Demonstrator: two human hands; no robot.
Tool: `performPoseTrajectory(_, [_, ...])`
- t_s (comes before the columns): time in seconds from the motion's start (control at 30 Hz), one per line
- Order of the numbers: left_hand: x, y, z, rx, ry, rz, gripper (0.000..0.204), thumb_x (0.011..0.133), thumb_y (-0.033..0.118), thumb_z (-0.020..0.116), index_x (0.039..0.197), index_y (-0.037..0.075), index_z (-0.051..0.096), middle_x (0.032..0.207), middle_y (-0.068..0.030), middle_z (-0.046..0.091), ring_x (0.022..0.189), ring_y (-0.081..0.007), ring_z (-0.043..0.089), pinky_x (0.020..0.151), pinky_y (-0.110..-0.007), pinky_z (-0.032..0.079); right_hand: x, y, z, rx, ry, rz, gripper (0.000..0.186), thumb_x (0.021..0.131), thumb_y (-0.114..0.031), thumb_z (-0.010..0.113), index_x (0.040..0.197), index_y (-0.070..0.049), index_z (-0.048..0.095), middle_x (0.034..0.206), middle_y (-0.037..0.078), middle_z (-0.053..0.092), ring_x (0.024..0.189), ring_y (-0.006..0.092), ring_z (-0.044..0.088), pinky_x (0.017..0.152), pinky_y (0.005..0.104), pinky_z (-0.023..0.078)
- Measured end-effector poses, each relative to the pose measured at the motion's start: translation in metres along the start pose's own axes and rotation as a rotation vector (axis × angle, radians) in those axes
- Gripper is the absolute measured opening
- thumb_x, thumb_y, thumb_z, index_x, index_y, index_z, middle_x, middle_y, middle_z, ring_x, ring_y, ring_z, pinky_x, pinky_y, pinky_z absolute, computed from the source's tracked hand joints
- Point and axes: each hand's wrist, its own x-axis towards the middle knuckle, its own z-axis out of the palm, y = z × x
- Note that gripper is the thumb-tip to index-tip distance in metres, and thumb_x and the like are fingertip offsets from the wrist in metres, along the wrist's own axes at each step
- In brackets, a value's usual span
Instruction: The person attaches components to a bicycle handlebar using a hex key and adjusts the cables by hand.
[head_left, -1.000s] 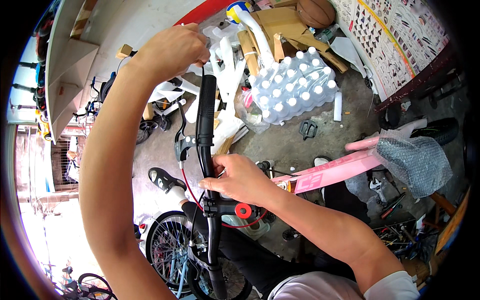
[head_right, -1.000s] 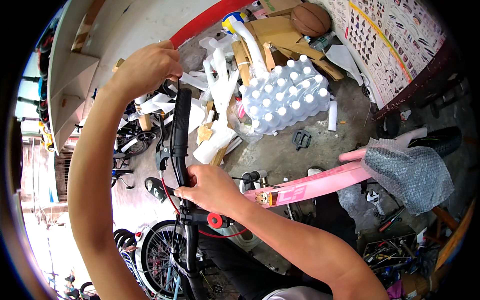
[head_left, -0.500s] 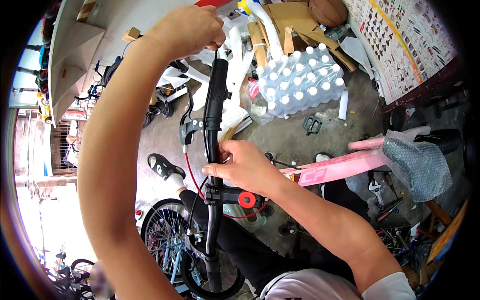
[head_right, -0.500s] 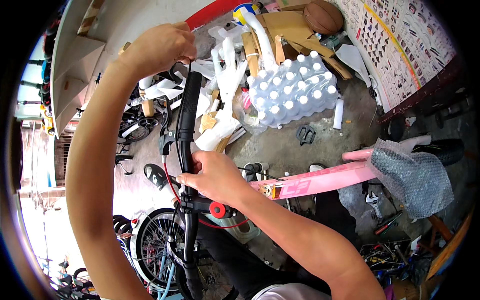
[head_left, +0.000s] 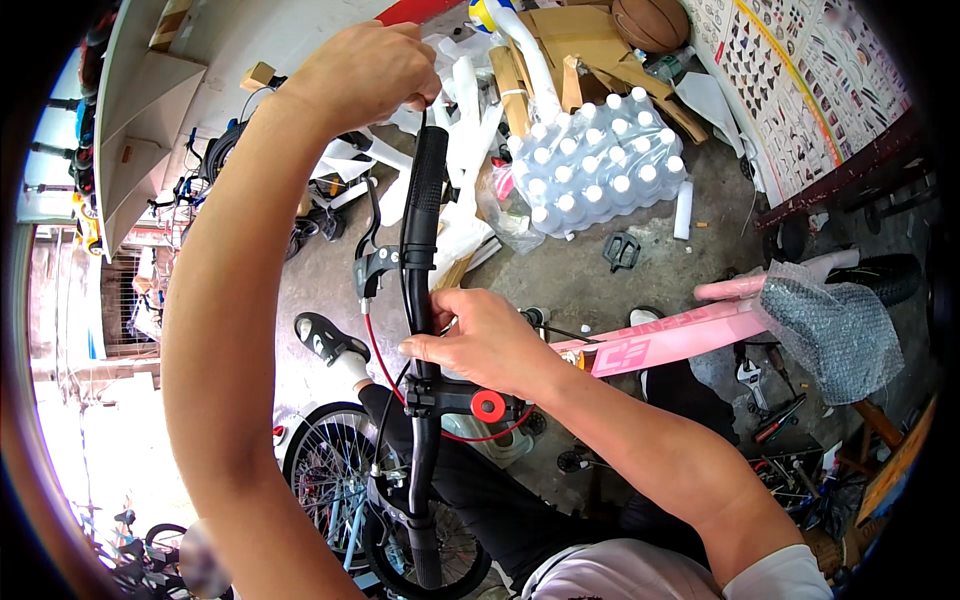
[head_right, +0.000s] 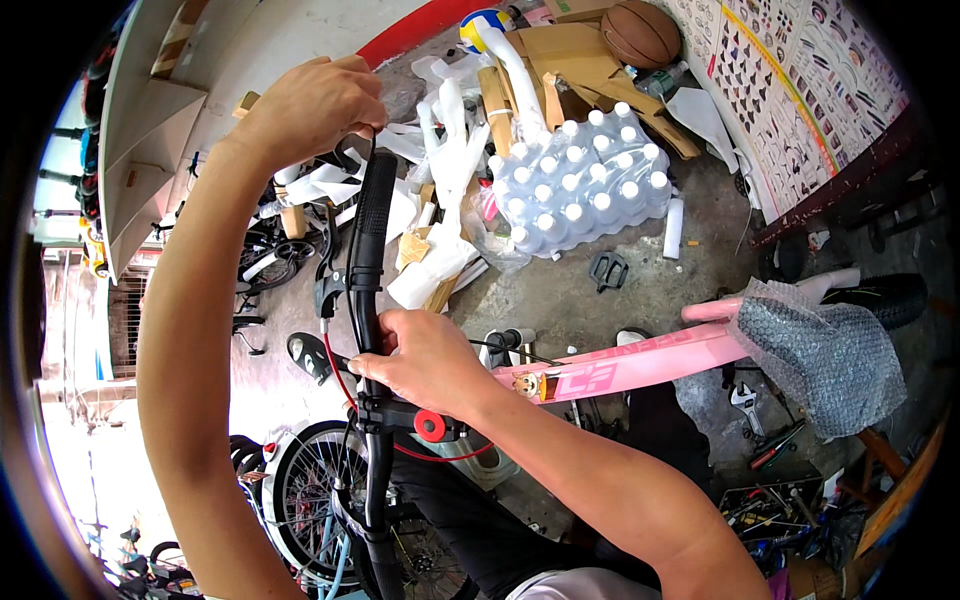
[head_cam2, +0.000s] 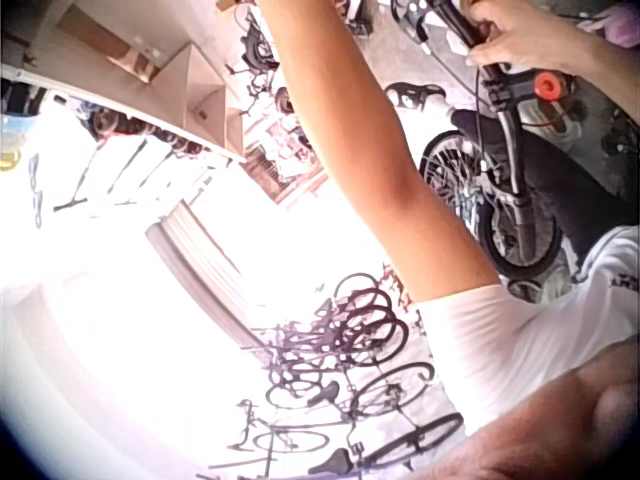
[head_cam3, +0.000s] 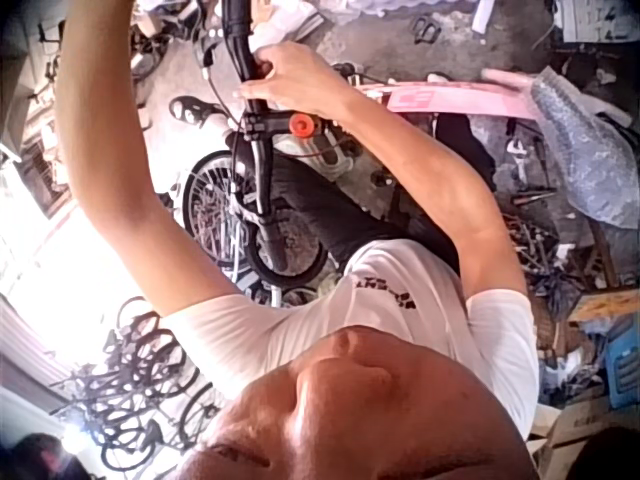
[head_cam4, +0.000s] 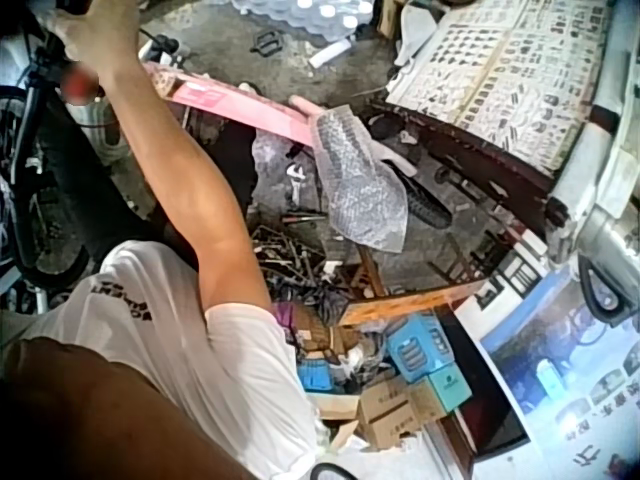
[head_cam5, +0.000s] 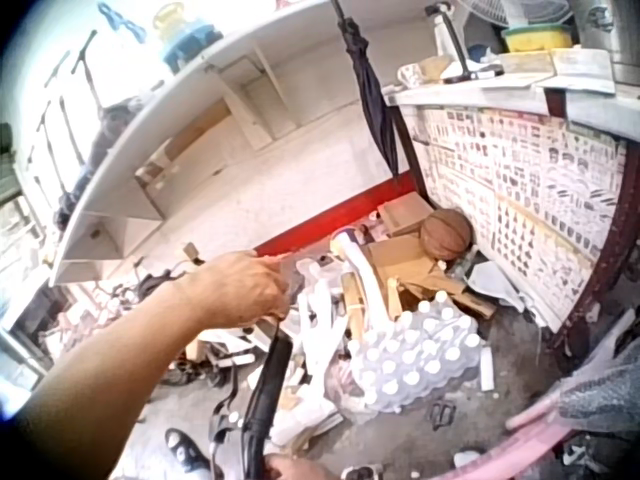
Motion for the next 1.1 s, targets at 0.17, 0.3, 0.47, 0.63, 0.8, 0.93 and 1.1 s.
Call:
performPoseTrajectory(0.17, [0.003, 0.0, -0.003, 0.001, -0.02, 0.002, 0.009, 0.084, 0.014, 0.067, 0.076, 0.011, 0.065, 0.084, -0.0002, 0.063, 0.104, -0.0231, 0.062, 0.084, -0.042, 0.051, -0.002, -0.001, -0.003, -0.008, 0.006, -0.019, 0.036, 0.085, -0.031, 0.078, 0.096, 0.002, 0.074, 0.086, 0.014, 0.074, 0.076, 0.0263, 0.07, 0.074, 0.0378, 0.053])
performPoseTrajectory(0.3, [-0.001, -0.003, 0.004, -0.052, -0.076, -0.02, 0.008, 0.083, 0.014, 0.068, 0.077, 0.011, 0.065, 0.084, -0.0026, 0.063, 0.103, -0.0253, 0.063, 0.084, -0.044, 0.051, 0.001, 0.005, 0.001, -0.014, -0.001, -0.035, 0.036, 0.084, -0.03, 0.078, 0.097, 0.003, 0.073, 0.087, 0.016, 0.074, 0.077, 0.027, 0.071, 0.074, 0.0381, 0.054])
performPoseTrajectory(0.47, [0.011, 0.002, -0.02, 0.093, -0.303, -0.077, 0.017, 0.085, 0.028, 0.067, 0.08, 0.014, 0.076, 0.083, -0.0152, 0.073, 0.082, -0.0369, 0.07, 0.07, -0.05, 0.055, 0.007, 0.017, 0.008, 0.154, 0.023, -0.074, 0.034, 0.082, -0.025, 0.079, 0.096, 0.006, 0.072, 0.084, 0.014, 0.074, 0.073, 0.0204, 0.069, 0.07, 0.0353, 0.053])
performPoseTrajectory(0.63, [0.003, 0.01, -0.036, 0.034, -0.287, -0.059, 0.014, 0.08, 0.016, 0.069, 0.091, 0.014, 0.078, 0.088, -0.0157, 0.074, 0.09, -0.0352, 0.071, 0.077, -0.047, 0.057, 0.002, -0.005, -0.001, 0.178, 0.018, 0.028, 0.029, 0.085, -0.021, 0.08, 0.1, 0.003, 0.072, 0.084, 0.003, 0.069, 0.074, 0.0103, 0.061, 0.069, 0.0285, 0.049])
performPoseTrajectory(0.8, [-0.042, -0.022, -0.038, 0.134, -0.227, -0.163, 0.013, 0.085, 0.017, 0.068, 0.094, 0.011, 0.077, 0.092, -0.0123, 0.074, 0.093, -0.0341, 0.07, 0.079, -0.047, 0.055, -0.004, -0.009, 0.004, 0.21, -0.011, 0.038, 0.032, 0.088, -0.028, 0.08, 0.101, -0.001, 0.072, 0.086, 0.002, 0.069, 0.079, 0.0105, 0.062, 0.073, 0.0273, 0.048])
performPoseTrajectory(0.93, [-0.131, -0.041, -0.065, 0.067, -0.115, -0.253, 0.012, 0.088, 0.017, 0.065, 0.093, 0.011, 0.075, 0.091, -0.011, 0.07, 0.092, -0.0329, 0.066, 0.076, -0.047, 0.053, -0.008, -0.013, -0.002, 0.215, -0.041, 0.103, 0.045, 0.095, -0.051, 0.07, 0.098, -0.005, 0.071, 0.087, 0.002, 0.07, 0.079, 0.0117, 0.065, 0.076, 0.0275, 0.047])
performPoseTrajectory(1.1, [-0.311, -0.015, -0.048, -0.051, 0.093, -0.864, 0.023, 0.102, 0.022, 0.055, 0.104, 0.003, 0.068, 0.094, -0.0146, 0.071, 0.096, -0.0365, 0.068, 0.085, -0.042, 0.051, -0.013, -0.018, -0.005, 0.255, -0.033, 0.099, 0.061, 0.097, -0.066, 0.055, 0.101, -0.007, 0.07, 0.092, 0.005, 0.073, 0.084, 0.0136, 0.068, 0.079, 0.0297, 0.049])
